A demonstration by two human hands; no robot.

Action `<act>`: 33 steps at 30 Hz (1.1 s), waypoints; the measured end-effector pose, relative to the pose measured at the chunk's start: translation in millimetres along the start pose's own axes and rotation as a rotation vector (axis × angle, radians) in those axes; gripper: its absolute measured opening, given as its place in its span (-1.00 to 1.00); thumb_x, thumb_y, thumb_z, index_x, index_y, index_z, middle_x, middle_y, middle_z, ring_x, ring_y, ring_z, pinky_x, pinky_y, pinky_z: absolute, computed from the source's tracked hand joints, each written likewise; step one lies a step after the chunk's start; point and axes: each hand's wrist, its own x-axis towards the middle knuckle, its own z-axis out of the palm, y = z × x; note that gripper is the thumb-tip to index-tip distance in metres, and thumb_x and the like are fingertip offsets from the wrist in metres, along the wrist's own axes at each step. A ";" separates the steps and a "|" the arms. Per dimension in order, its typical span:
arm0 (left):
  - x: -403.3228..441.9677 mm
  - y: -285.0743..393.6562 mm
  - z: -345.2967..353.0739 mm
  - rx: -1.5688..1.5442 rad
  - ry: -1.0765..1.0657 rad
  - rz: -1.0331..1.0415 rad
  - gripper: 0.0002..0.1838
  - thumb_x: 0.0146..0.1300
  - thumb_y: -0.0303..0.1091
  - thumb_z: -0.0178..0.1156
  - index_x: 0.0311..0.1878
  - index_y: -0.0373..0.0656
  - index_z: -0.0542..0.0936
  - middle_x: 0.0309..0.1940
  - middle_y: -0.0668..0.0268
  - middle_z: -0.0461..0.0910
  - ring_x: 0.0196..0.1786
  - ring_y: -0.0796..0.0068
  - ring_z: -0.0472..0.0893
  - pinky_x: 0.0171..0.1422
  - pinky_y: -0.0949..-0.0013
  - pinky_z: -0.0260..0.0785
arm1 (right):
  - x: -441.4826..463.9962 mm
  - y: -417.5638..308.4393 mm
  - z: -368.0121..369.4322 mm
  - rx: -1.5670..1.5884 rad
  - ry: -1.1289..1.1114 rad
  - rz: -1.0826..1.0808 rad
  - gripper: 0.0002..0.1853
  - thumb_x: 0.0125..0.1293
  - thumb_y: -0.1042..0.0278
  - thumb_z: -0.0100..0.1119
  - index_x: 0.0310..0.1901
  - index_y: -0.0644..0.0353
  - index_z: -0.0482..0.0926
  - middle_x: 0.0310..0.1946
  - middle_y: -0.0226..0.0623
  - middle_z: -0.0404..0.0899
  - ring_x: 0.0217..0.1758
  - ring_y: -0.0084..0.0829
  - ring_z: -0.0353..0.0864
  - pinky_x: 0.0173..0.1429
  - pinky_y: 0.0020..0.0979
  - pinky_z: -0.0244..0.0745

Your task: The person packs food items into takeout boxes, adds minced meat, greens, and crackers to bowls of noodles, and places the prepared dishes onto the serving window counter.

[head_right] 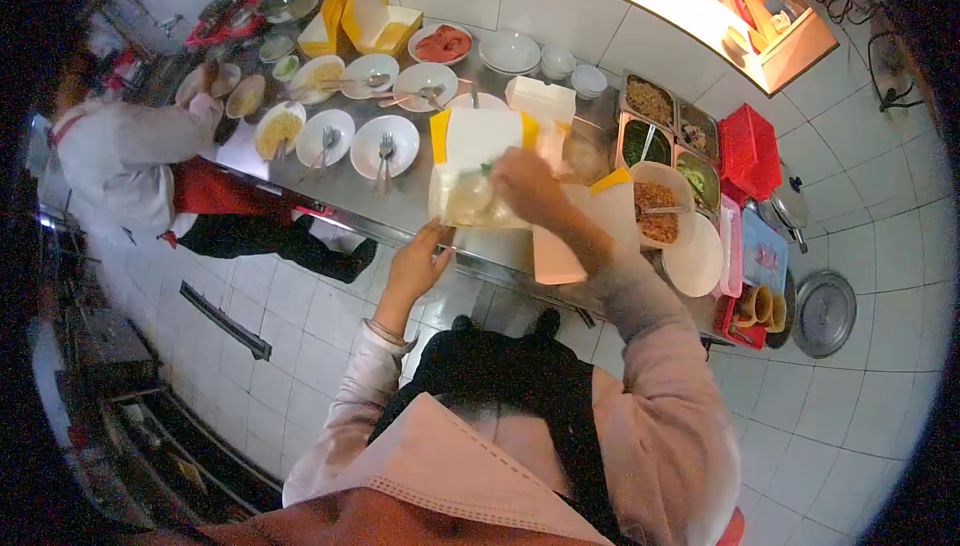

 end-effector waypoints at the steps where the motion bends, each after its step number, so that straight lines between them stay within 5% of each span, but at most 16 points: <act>1: 1.6 1.7 -2.2 -0.024 -0.082 -0.016 -0.52 0.27 -0.10 0.15 0.19 -0.14 0.44 0.29 0.22 0.40 -0.08 0.05 0.64 -0.08 0.08 0.53 | 15.5 1.6 22.8 -0.103 0.058 -0.014 -0.83 0.13 0.27 0.14 -0.48 0.17 0.59 -0.43 -0.14 0.55 -0.27 -0.10 0.52 -0.18 -0.08 0.37; 3: 8.6 -0.7 6.0 -0.001 -0.075 -0.009 -0.52 0.27 -0.10 0.15 0.19 -0.13 0.44 0.29 0.22 0.40 -0.08 0.05 0.64 -0.07 0.08 0.53 | 44.6 8.0 59.8 -0.217 0.122 -0.025 -0.82 0.11 0.27 0.12 -0.50 0.15 0.60 -0.44 -0.14 0.55 -0.28 -0.10 0.52 -0.20 -0.07 0.38; 6: 23.4 -16.4 30.0 0.031 -0.066 0.008 -0.53 0.28 -0.10 0.14 0.19 -0.12 0.44 0.28 0.20 0.40 -0.08 0.03 0.64 -0.08 0.08 0.53 | 77.8 23.2 103.7 -0.465 -0.103 0.041 -0.79 0.12 0.20 0.13 -0.44 0.15 0.62 -0.41 -0.17 0.56 -0.23 -0.13 0.53 -0.18 -0.08 0.39; 8: 27.2 -16.3 33.5 0.035 -0.074 0.043 -0.53 0.29 -0.10 0.13 0.19 -0.13 0.43 0.28 0.17 0.40 -0.08 0.01 0.64 -0.08 0.08 0.53 | 88.0 27.8 127.1 -0.517 0.099 0.227 -0.72 0.16 0.15 0.20 -0.18 0.14 0.60 -0.18 -0.20 0.53 -0.06 -0.14 0.49 0.00 -0.10 0.37; 12: 7.2 12.1 7.5 -0.014 0.386 0.172 -0.62 0.32 -0.26 0.14 0.13 -0.22 0.44 0.01 0.07 0.55 -0.28 0.10 0.64 -0.23 0.17 0.50 | 30.4 -33.1 71.9 -0.088 0.363 0.350 -0.49 0.17 0.09 0.26 0.07 0.24 0.49 -0.09 -0.10 0.47 0.04 -0.10 0.42 0.09 -0.11 0.34; 14: -6.0 65.8 -17.1 -0.467 0.310 -0.126 -0.72 0.36 -0.34 0.12 0.06 -0.27 0.46 -0.16 0.14 0.57 -0.34 0.36 0.56 -0.24 0.35 0.45 | -33.8 -37.2 58.9 0.204 0.288 0.067 -0.51 0.22 0.14 0.26 0.08 0.28 0.47 -0.01 -0.06 0.45 0.08 -0.14 0.43 0.13 -0.16 0.33; 16: -16.3 126.8 -21.0 -0.836 0.241 -0.143 -0.75 0.38 -0.35 0.11 0.03 -0.28 0.47 -0.15 0.15 0.54 -0.28 0.46 0.53 -0.19 0.41 0.41 | -102.3 -52.2 33.4 0.716 -0.088 0.069 -0.51 0.25 0.22 0.25 0.14 0.29 0.41 0.10 -0.01 0.39 0.09 -0.24 0.47 0.12 -0.24 0.38; 17: -19.6 156.1 -12.2 -1.172 0.224 -0.242 -0.77 0.40 -0.35 0.09 0.01 -0.29 0.47 -0.13 0.16 0.52 -0.23 0.55 0.49 -0.13 0.48 0.38 | -131.6 -63.1 7.8 0.699 -0.048 0.103 -0.51 0.25 0.22 0.25 0.14 0.29 0.41 0.10 -0.01 0.39 0.09 -0.24 0.47 0.12 -0.24 0.38; 19: -18.8 204.6 27.3 -1.157 0.161 -0.073 -0.74 0.37 -0.36 0.11 0.05 -0.27 0.46 -0.10 0.14 0.52 -0.16 0.44 0.51 -0.05 0.40 0.38 | -186.9 -81.5 -42.0 0.959 0.015 0.197 -0.49 0.25 0.27 0.27 0.19 0.27 0.39 0.07 -0.08 0.47 0.02 -0.33 0.54 0.08 -0.28 0.43; 21: -16.9 264.7 52.7 -1.125 0.144 0.079 -0.70 0.34 -0.37 0.14 0.09 -0.25 0.45 -0.07 0.13 0.52 -0.10 0.32 0.53 0.03 0.32 0.39 | -248.5 -33.5 -72.5 0.642 0.048 0.328 -0.54 0.30 0.28 0.19 0.19 0.21 0.39 -0.05 -0.12 0.58 -0.07 -0.30 0.60 0.06 -0.35 0.49; 23: -11.5 336.0 49.2 -0.711 0.235 0.502 -0.75 0.30 -0.45 0.09 0.03 -0.29 0.48 0.03 0.05 0.44 -0.02 0.19 0.49 0.16 0.25 0.30 | -321.4 34.1 -110.5 0.343 0.509 0.300 -0.82 0.22 0.35 0.18 -0.19 0.23 0.61 -0.26 -0.26 0.59 -0.16 -0.36 0.59 -0.01 -0.35 0.47; 24: -10.1 361.8 48.8 -0.671 0.221 0.566 -0.72 0.24 -0.49 0.09 0.02 -0.30 0.48 0.04 0.02 0.45 0.03 0.04 0.47 0.22 0.17 0.26 | -355.9 49.8 -138.1 0.588 0.776 0.580 -0.85 0.22 0.39 0.16 -0.22 0.25 0.58 -0.28 -0.27 0.58 -0.18 -0.35 0.58 -0.01 -0.34 0.47; 25: -6.7 385.1 47.7 -0.745 0.129 0.651 -0.71 0.21 -0.53 0.10 0.03 -0.27 0.47 0.03 0.04 0.46 0.07 0.10 0.47 0.22 0.18 0.28 | -393.0 115.1 -152.0 -0.189 1.006 0.349 -0.83 0.21 0.39 0.17 -0.19 0.24 0.56 -0.23 -0.26 0.57 -0.20 -0.29 0.57 -0.01 -0.31 0.46; 27: -1.2 435.6 39.3 -0.798 0.041 0.704 -0.69 0.19 -0.56 0.10 0.03 -0.24 0.46 0.02 0.06 0.48 0.10 0.16 0.46 0.21 0.20 0.30 | -431.2 160.7 -186.4 -0.069 1.268 0.588 -0.83 0.21 0.40 0.17 -0.17 0.22 0.53 -0.16 -0.21 0.56 -0.14 -0.18 0.55 0.03 -0.21 0.44; 31: -1.7 521.8 17.1 -1.262 -0.487 1.165 -0.91 0.33 -0.44 0.10 -0.13 -0.15 0.53 -0.03 0.06 0.54 -0.05 0.06 0.55 0.09 0.13 0.38 | -483.5 263.3 -172.6 -0.322 0.967 0.429 -0.81 0.21 0.38 0.17 -0.13 0.18 0.56 -0.10 -0.15 0.55 -0.03 -0.08 0.52 0.10 -0.10 0.41; 33: -3.0 550.7 7.0 -1.421 -0.579 1.175 -0.92 0.34 -0.43 0.11 -0.15 -0.15 0.55 -0.04 0.05 0.54 -0.05 0.07 0.54 0.08 0.14 0.39 | -497.1 297.1 -146.5 -0.492 0.377 0.740 -0.77 0.24 0.33 0.15 -0.09 0.16 0.57 -0.06 -0.10 0.55 0.07 -0.04 0.48 0.16 -0.04 0.38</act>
